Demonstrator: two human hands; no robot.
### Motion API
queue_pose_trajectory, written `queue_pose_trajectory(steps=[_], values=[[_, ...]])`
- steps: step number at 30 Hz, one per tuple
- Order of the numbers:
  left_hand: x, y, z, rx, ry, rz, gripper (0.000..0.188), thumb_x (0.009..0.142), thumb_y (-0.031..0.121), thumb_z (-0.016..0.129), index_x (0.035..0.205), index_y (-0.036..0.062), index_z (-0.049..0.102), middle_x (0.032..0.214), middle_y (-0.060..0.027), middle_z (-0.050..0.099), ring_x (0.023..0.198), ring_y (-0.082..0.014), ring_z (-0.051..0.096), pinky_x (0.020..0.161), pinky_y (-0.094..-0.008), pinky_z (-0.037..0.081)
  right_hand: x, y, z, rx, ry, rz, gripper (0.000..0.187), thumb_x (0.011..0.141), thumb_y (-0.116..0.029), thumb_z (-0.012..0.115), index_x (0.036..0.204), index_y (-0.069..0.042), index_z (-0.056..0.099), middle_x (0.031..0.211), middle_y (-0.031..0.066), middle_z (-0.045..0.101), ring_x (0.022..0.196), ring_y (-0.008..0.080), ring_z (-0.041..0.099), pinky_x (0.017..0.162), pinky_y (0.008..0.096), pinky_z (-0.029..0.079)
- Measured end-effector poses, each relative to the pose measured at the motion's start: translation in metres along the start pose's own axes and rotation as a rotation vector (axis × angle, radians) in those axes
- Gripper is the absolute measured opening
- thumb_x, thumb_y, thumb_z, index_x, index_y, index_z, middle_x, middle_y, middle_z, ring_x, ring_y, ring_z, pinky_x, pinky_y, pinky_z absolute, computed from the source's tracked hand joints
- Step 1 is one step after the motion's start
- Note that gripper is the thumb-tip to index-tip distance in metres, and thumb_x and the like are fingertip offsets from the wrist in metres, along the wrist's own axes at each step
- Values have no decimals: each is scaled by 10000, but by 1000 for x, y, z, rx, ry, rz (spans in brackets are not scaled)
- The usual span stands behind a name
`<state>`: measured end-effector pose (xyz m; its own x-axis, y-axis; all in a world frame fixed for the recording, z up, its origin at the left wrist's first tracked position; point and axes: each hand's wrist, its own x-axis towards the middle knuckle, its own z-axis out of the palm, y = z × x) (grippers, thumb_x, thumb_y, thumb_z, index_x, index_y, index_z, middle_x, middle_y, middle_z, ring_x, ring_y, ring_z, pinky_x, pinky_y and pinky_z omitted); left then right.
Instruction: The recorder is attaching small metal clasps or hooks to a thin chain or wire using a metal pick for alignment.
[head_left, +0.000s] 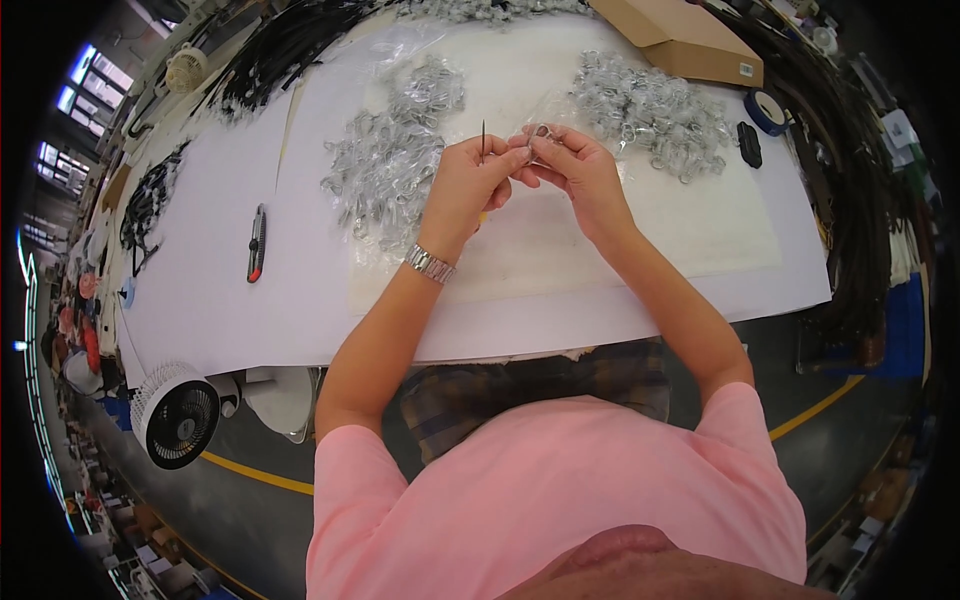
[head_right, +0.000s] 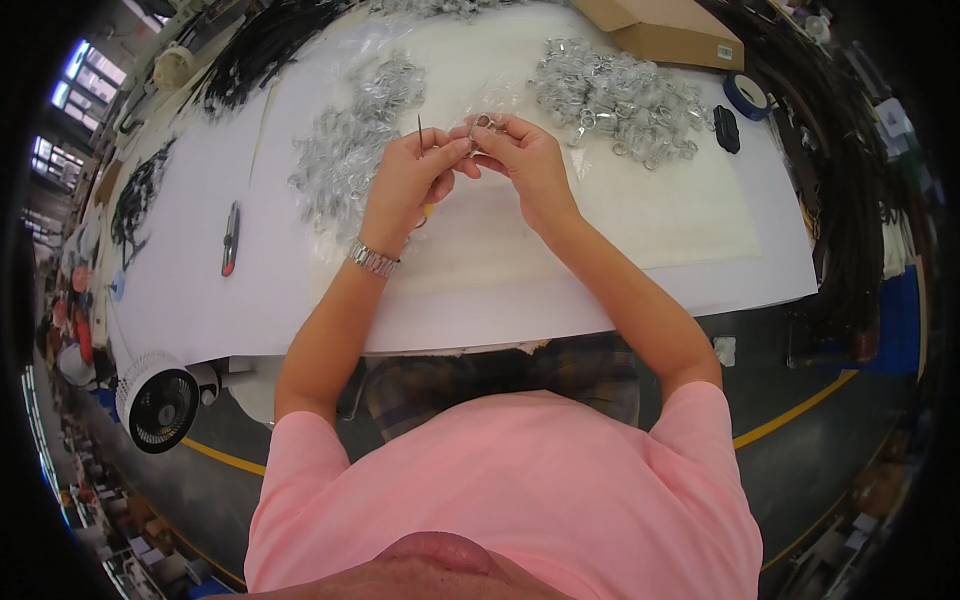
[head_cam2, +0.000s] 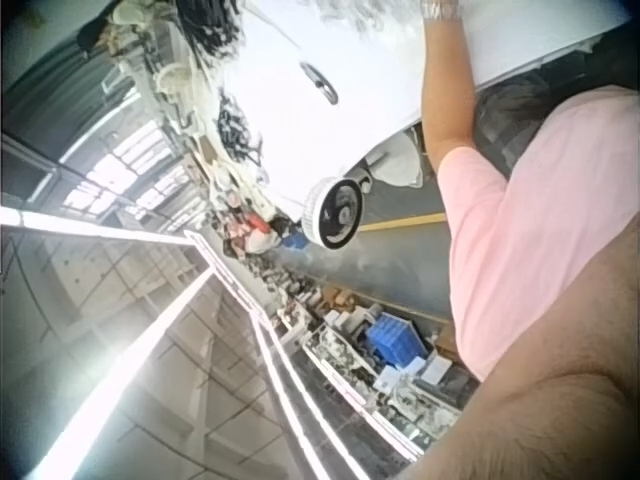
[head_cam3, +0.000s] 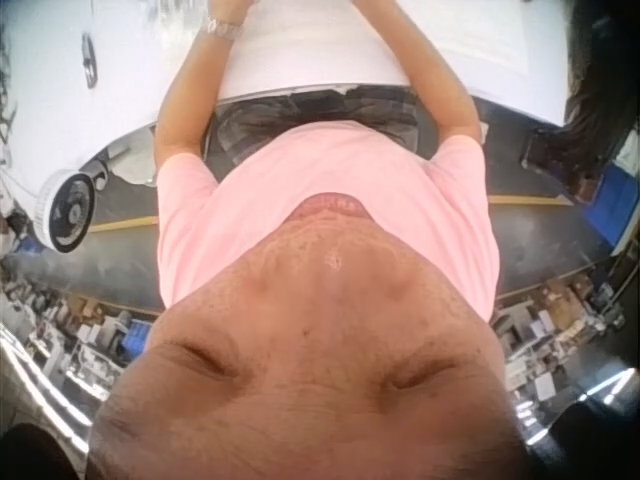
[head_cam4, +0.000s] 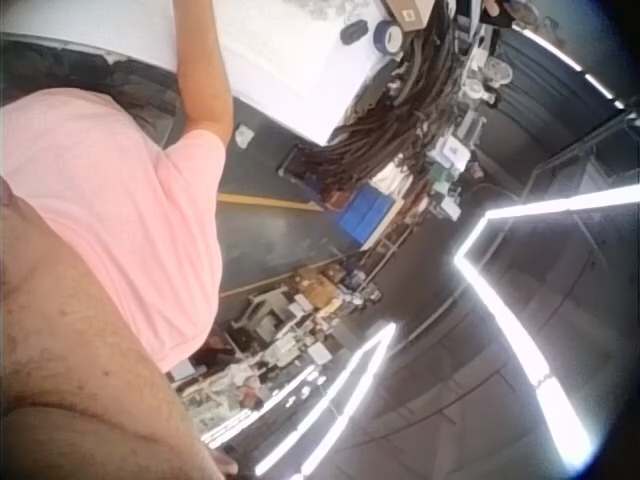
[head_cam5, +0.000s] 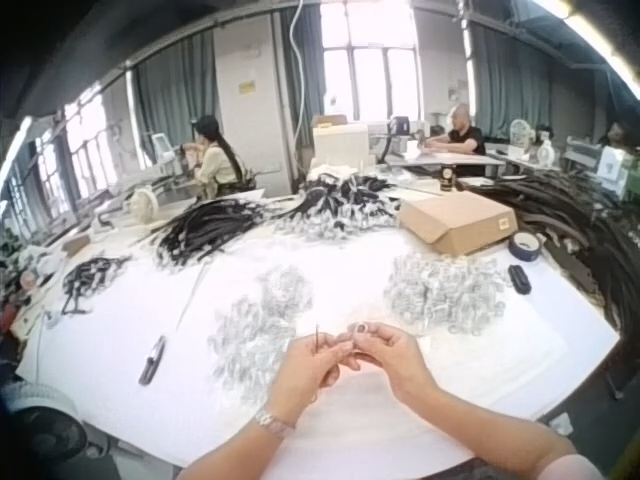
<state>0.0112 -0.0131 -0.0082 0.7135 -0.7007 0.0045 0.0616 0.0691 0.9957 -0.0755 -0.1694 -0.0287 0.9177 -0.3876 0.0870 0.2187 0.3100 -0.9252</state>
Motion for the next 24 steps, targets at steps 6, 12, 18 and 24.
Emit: queue_pose_trajectory(steps=[6,12,18,24], values=[[6,9,-19,-30,0,33,207,1017,207,671,1029,2,700,764,-21,677,512,-22,435,457,-192,294,0,-16,-3,-16,-48,80,435,1002,-177,688,1377,11,569,1063,94,755,918,146,710,855,286,574],[2,12,-17,11,-88,57,203,993,187,689,1039,-10,705,742,22,624,533,-16,430,473,-201,300,1,-10,-6,-97,-254,143,438,1024,-204,663,1385,15,546,1000,86,746,855,134,699,774,266,566],[6,0,-7,172,87,118,170,948,156,727,992,-7,707,750,11,638,551,-16,455,478,-196,308,1,-19,-2,-361,-268,158,314,1055,-274,630,1221,-9,656,974,63,727,799,97,662,747,248,547],[3,3,-5,80,42,150,149,954,146,724,1026,15,724,756,4,645,535,-15,428,465,-199,284,5,-31,-13,-205,-346,350,323,1062,-299,617,1129,9,687,876,22,696,724,75,622,690,232,531]])
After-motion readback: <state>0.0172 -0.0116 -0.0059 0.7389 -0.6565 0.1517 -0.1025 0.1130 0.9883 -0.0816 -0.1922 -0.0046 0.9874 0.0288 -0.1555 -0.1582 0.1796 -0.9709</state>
